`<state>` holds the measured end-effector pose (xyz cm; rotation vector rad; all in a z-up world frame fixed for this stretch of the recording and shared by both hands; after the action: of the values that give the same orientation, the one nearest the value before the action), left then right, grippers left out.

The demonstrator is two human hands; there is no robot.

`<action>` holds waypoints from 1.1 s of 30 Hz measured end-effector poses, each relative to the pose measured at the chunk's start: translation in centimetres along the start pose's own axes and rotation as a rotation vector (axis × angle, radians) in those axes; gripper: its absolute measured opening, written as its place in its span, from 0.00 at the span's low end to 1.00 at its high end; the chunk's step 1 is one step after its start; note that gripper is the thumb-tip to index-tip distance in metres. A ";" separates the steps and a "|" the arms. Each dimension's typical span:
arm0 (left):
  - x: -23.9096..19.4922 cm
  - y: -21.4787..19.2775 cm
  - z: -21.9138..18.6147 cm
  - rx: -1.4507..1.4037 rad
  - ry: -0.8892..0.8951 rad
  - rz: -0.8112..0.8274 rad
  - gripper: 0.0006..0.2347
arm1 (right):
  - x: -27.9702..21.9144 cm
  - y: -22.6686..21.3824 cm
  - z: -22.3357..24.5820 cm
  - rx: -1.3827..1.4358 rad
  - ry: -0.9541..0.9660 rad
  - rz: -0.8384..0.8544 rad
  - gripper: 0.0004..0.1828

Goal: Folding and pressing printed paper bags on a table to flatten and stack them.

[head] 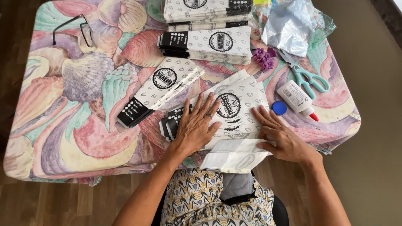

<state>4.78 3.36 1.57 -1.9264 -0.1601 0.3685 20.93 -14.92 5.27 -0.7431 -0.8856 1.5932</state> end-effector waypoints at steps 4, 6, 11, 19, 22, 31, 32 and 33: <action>-1.4 -0.7 0.5 -0.008 -0.006 -0.053 0.30 | -0.3 0.3 -0.4 0.017 0.023 0.002 0.19; -3.4 -1.8 1.3 0.079 -0.093 -0.044 0.29 | -0.2 0.4 -0.6 -0.001 0.054 0.023 0.17; -6.3 -0.1 4.7 0.035 -0.215 -0.052 0.31 | -0.1 0.8 -0.9 -0.036 0.086 0.048 0.17; -8.4 -2.0 2.7 0.193 -0.191 -0.263 0.39 | -1.0 -1.5 1.9 -0.098 0.053 0.008 0.15; -9.4 -4.8 -0.3 0.196 -0.124 -0.451 0.39 | -1.7 -3.7 5.3 -0.145 0.004 -0.059 0.13; -6.4 -1.6 -10.4 -0.011 0.179 0.113 0.19 | -1.2 -2.4 9.2 -0.230 -0.068 0.050 0.10; -6.1 -0.8 -10.1 -0.044 0.153 0.123 0.07 | -1.0 -2.2 9.4 -0.237 -0.065 0.077 0.11; -5.8 0.0 -9.8 -0.077 0.128 0.137 0.17 | -0.9 -2.0 9.6 -0.242 -0.059 0.104 0.15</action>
<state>2.58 -6.93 5.89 -2.0365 0.0429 0.3324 14.05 -17.14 11.96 -0.9288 -1.1115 1.6231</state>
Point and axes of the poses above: each hand's wrist, its own x-axis towards the middle knuckle, its own y-axis out of the palm, z = x × y, the point moved 5 cm from there along x, towards the middle knuckle, and after that the axes turned 13 degrees about z, right-handed, at the moved point
